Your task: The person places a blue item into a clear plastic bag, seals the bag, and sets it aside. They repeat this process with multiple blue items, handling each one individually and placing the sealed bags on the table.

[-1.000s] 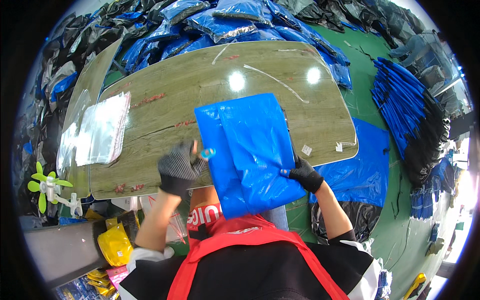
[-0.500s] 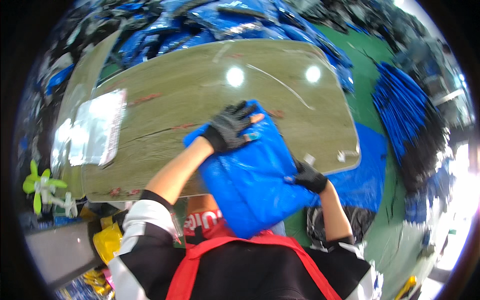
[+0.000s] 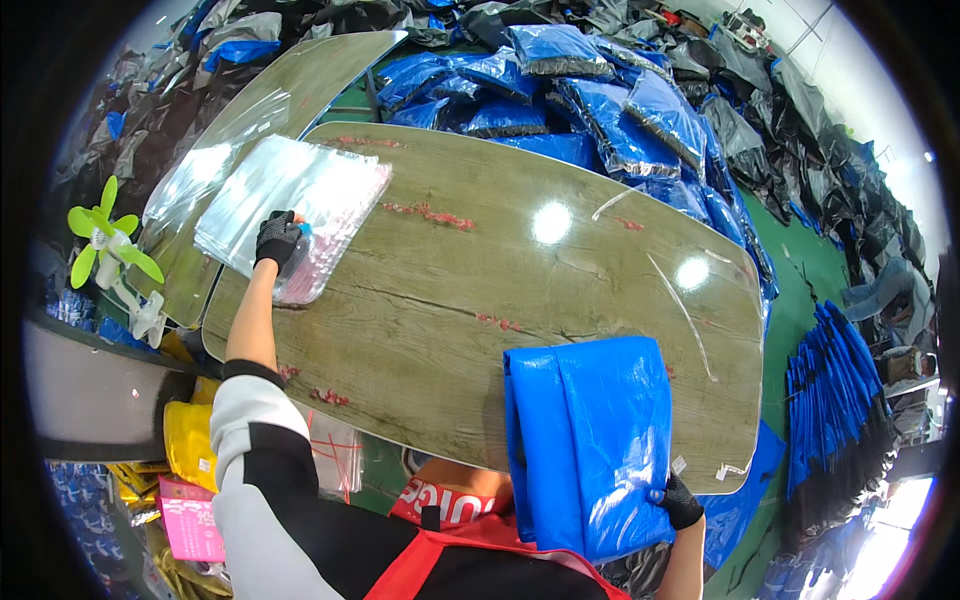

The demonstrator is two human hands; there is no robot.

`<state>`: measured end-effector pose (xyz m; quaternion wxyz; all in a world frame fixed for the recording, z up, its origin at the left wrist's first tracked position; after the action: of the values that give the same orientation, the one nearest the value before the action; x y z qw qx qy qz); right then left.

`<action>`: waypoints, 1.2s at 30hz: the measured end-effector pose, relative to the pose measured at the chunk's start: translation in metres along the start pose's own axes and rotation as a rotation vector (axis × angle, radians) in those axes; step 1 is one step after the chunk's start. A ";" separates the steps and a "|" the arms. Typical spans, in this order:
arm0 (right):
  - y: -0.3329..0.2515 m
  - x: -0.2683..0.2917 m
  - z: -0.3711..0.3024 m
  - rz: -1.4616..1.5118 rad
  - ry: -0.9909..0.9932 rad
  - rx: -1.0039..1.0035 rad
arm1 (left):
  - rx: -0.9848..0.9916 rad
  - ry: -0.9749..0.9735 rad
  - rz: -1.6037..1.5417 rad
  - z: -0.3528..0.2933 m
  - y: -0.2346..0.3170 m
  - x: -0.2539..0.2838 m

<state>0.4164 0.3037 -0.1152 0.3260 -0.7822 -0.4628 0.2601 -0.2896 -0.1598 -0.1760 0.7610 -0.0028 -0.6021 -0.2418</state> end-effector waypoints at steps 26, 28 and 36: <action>-0.065 0.004 -0.023 -0.129 0.014 0.167 | -0.513 -0.160 -0.875 -0.254 0.335 0.011; -0.048 -0.026 -0.016 -0.051 -0.012 0.114 | -0.553 -0.197 -0.867 -0.235 0.327 0.025; 0.019 -0.108 -0.014 0.088 -0.062 0.230 | -0.714 -0.592 -0.655 -0.198 0.304 0.062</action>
<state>0.3897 0.1961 -0.1090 0.3871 -0.7509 -0.4050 0.3496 0.0139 0.0281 -0.0866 0.3968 -0.1409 -0.6402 -0.6426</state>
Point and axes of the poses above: each hand's wrist, its own z-axis towards the middle knuckle, its own x-axis out of the back of the hand, y = z × x, the point moved 2 cm from there along z, towards the middle knuckle, and after that the axes turned 1 degree about x, right-handed, at the moved point
